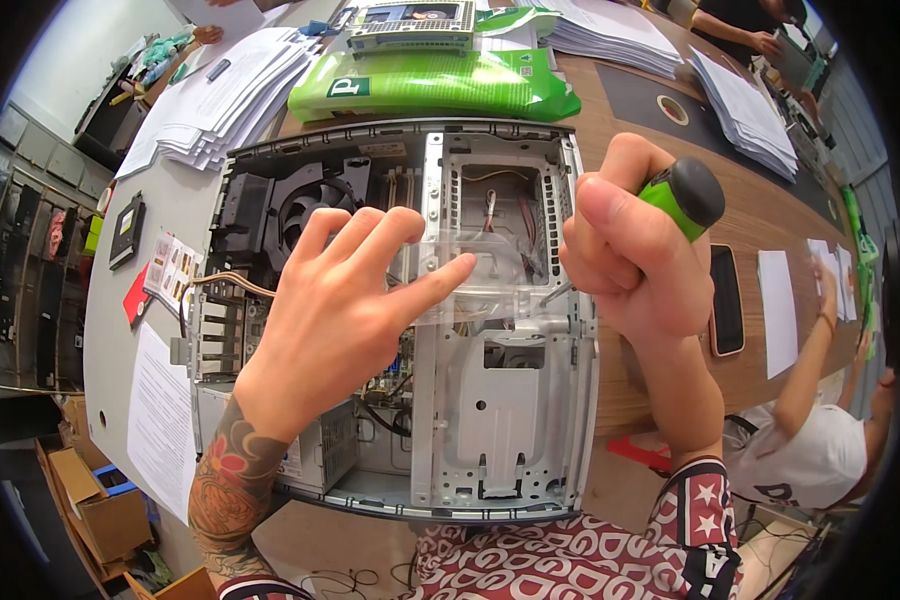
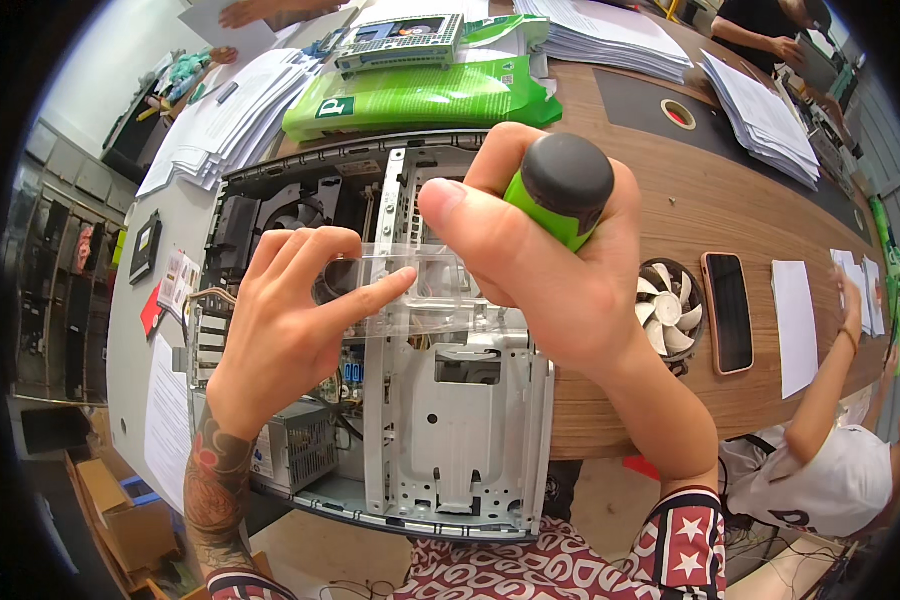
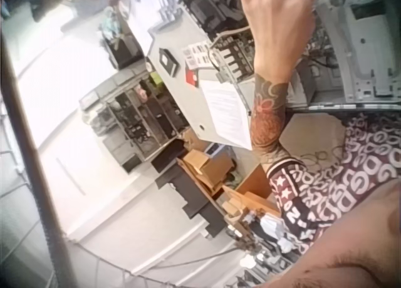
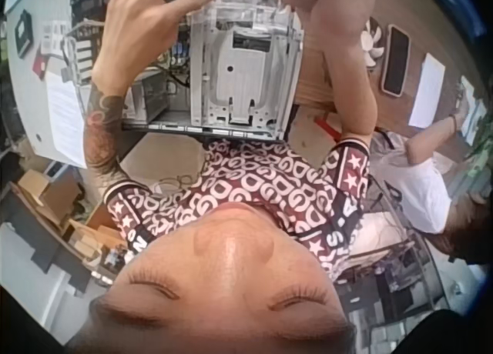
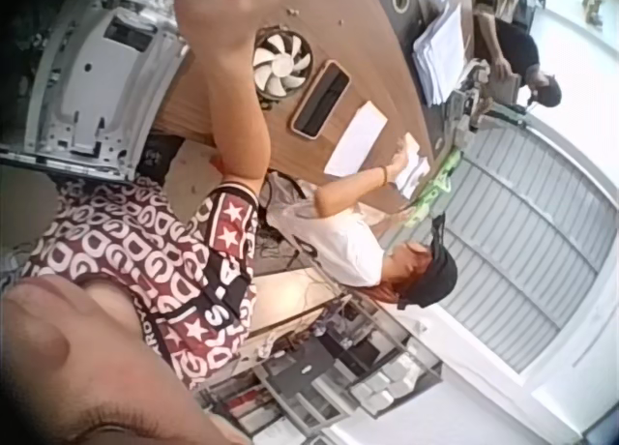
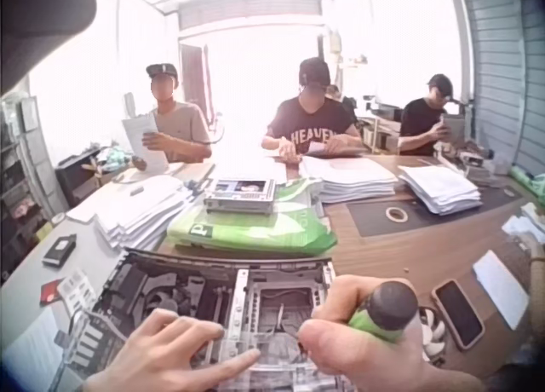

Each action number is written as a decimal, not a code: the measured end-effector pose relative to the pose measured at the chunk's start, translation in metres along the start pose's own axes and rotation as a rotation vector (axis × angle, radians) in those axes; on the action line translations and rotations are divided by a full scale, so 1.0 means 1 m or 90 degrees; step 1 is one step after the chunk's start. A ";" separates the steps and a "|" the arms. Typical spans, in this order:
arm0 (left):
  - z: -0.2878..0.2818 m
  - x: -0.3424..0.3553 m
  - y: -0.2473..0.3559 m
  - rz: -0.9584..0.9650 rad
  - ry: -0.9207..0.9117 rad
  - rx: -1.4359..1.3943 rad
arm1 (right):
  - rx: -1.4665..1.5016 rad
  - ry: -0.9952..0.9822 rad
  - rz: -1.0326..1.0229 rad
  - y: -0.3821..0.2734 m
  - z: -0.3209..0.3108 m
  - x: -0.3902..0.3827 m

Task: The person uses a screwdriver to remove and replace components inside an open computer chassis, handling a clear plastic part and managing internal wires.

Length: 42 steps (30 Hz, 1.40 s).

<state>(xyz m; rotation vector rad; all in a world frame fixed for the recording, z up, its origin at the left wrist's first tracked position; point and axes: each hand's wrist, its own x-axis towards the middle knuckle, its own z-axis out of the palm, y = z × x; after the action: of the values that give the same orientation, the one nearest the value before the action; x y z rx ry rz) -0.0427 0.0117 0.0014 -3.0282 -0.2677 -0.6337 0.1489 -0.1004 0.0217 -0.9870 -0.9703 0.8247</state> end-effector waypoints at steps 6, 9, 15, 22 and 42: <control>0.000 0.000 0.002 0.002 -0.010 0.006 | -0.031 -0.030 -0.052 -0.011 -0.001 -0.008; 0.000 -0.001 0.004 0.002 -0.011 0.036 | -0.094 -0.017 -0.039 0.002 0.003 -0.010; 0.004 -0.002 0.004 0.006 -0.002 0.038 | 0.015 0.019 -0.037 -0.010 0.003 -0.013; 0.000 -0.001 0.006 0.018 0.005 0.058 | -0.051 0.072 0.010 0.001 0.006 -0.015; 0.003 -0.001 0.008 0.011 0.009 0.048 | 0.016 0.045 -0.053 -0.010 -0.001 -0.014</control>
<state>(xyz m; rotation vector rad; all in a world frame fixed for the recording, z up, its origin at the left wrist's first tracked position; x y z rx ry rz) -0.0408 0.0043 -0.0014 -2.9494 -0.2594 -0.6279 0.1458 -0.1164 0.0274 -0.9426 -0.9323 0.7265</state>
